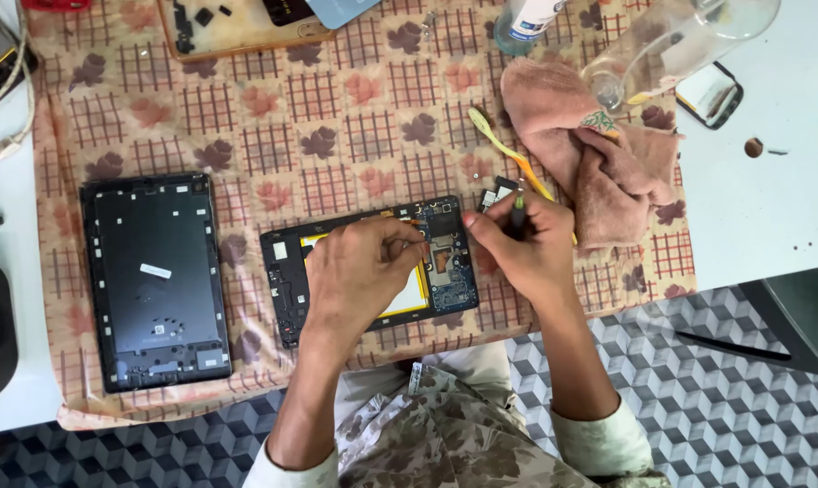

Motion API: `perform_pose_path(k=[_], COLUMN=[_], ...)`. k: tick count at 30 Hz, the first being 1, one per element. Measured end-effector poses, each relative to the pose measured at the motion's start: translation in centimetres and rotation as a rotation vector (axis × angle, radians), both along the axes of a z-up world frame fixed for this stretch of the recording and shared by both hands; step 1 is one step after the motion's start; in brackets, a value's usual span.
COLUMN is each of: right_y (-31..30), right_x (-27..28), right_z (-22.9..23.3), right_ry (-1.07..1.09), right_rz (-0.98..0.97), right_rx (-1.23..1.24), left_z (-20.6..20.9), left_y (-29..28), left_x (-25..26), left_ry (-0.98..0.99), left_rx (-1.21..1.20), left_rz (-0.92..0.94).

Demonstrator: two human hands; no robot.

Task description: The person uses a screwdriver to remove and reinsert screws on a disassembled tablet, then uses a plastic pry tool to lift and reseat internal components. The tablet remains open on the table throughout the process.

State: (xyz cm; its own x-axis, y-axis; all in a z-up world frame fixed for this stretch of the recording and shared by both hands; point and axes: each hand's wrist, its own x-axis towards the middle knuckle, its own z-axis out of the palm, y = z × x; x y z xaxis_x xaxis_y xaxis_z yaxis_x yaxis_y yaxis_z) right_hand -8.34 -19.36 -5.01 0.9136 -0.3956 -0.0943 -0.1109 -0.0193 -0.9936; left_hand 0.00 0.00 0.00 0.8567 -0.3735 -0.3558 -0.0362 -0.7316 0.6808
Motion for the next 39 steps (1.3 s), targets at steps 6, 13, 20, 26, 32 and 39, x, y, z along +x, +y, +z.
perform_pose_path(k=[6,13,20,26,32,39], right_y=[0.1,0.4,0.4,1.6,2.7,3.1], right_x=[-0.5,-0.7,-0.9,0.7,0.6,0.8], right_z=[0.6,0.4,0.6,2.0,2.9,3.0], right_ry=[-0.08,-0.144,-0.187,-0.168,-0.252,-0.234], right_rz=[-0.081,-0.084,-0.008,0.158,0.253,0.337], right_rx=[-0.028,-0.142,-0.14,-0.659,-0.852,-1.034], left_z=[0.2,-1.0,-2.4,-1.3,-1.1,-1.3], left_y=[-0.1,-0.2,1.4,0.3,0.0,0.3], left_x=[0.4,-0.3,1.0,-0.5,-0.2,-0.2], left_ry=[0.021,-0.117,0.036,-0.301,-0.327,-0.347], left_rx=[0.026,-0.019,-0.472,-0.237,-0.226,-0.238], left_rz=[-0.03,-0.051,0.19,0.119,0.129,0.129])
